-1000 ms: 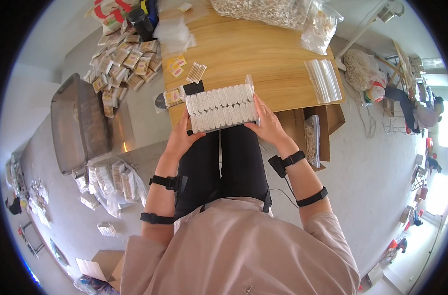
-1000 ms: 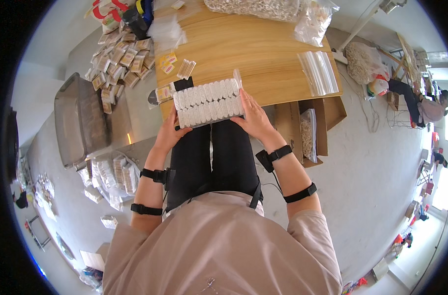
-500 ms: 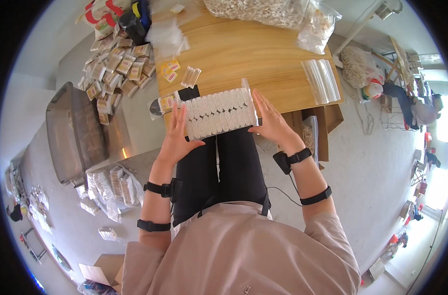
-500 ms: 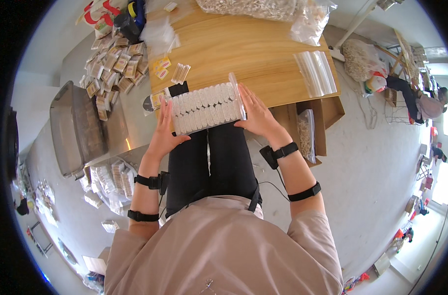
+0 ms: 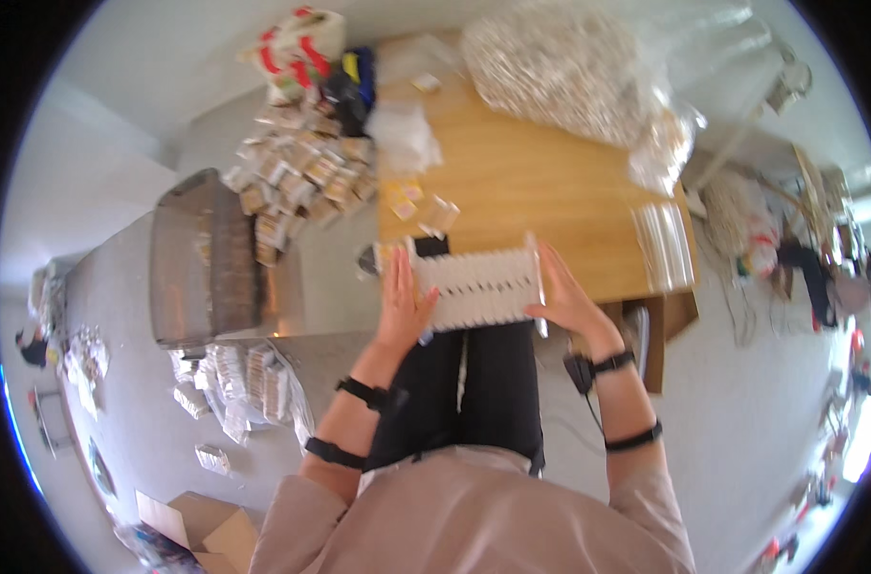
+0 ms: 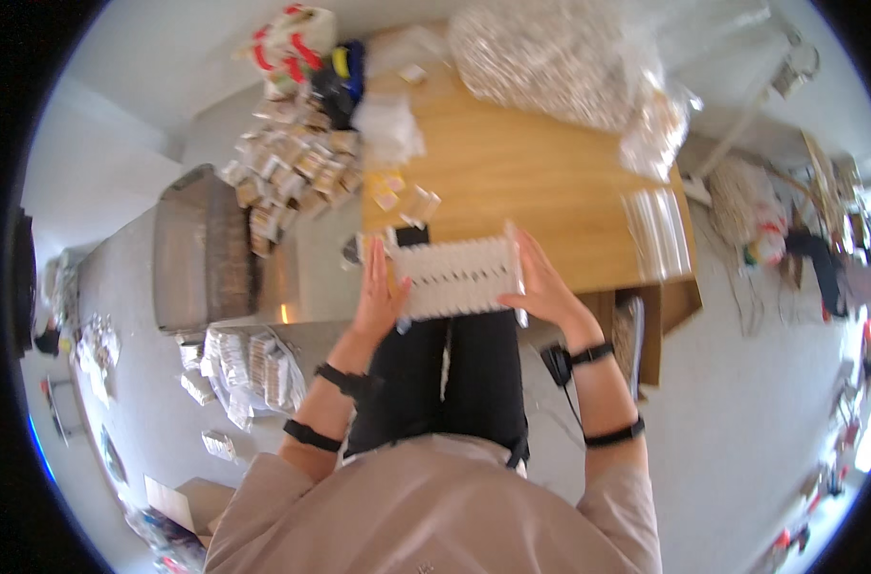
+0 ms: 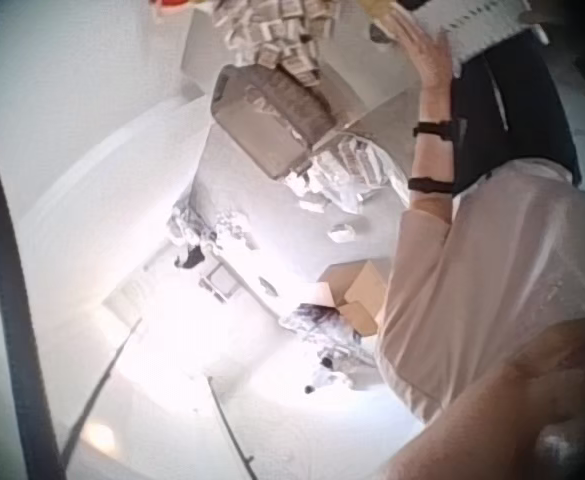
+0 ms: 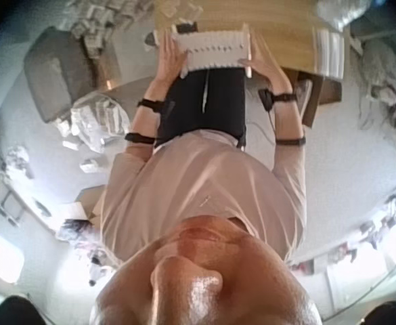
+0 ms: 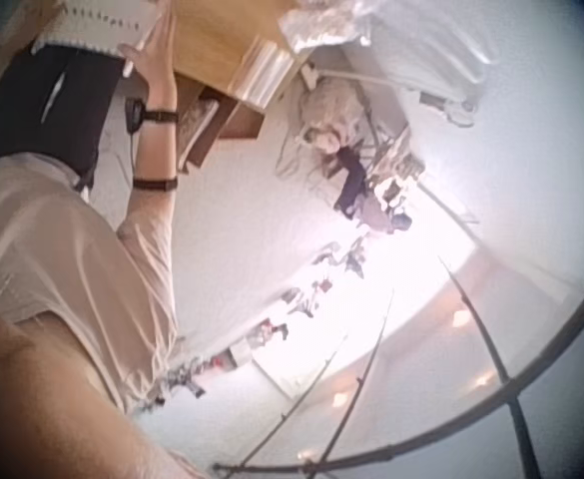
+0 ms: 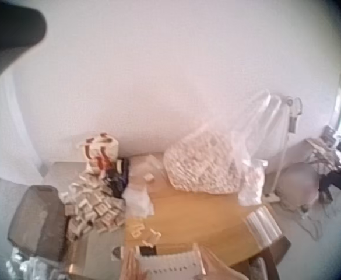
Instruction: Packing cotton swabs into small plastic bags and organizing them into a box.
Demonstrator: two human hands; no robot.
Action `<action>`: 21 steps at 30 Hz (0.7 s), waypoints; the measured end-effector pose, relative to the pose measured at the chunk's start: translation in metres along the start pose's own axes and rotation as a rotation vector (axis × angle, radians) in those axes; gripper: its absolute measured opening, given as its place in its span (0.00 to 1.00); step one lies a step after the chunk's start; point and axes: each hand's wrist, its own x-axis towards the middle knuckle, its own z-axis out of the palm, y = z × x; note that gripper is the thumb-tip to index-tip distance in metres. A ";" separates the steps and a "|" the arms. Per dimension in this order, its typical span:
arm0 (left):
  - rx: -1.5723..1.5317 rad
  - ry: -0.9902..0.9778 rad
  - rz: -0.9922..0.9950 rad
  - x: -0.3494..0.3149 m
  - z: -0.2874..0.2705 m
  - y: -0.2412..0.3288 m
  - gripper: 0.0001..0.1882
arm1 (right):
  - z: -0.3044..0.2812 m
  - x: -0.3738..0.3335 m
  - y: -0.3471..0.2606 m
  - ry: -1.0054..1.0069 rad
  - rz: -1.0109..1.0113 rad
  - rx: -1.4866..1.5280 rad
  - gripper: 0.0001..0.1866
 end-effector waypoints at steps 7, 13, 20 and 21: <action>-0.420 -0.241 -0.695 -0.021 0.026 0.018 0.28 | 0.062 -0.038 0.030 0.109 0.266 0.425 0.34; -0.960 0.034 -0.592 -0.033 0.027 0.025 0.26 | 0.078 -0.047 -0.023 0.305 0.248 0.954 0.35; -1.167 -0.019 -0.532 -0.017 -0.080 0.067 0.32 | 0.071 -0.041 -0.082 0.338 0.206 1.409 0.34; -1.382 0.110 -0.379 -0.016 -0.088 0.073 0.36 | 0.071 -0.034 -0.097 0.346 0.178 1.486 0.33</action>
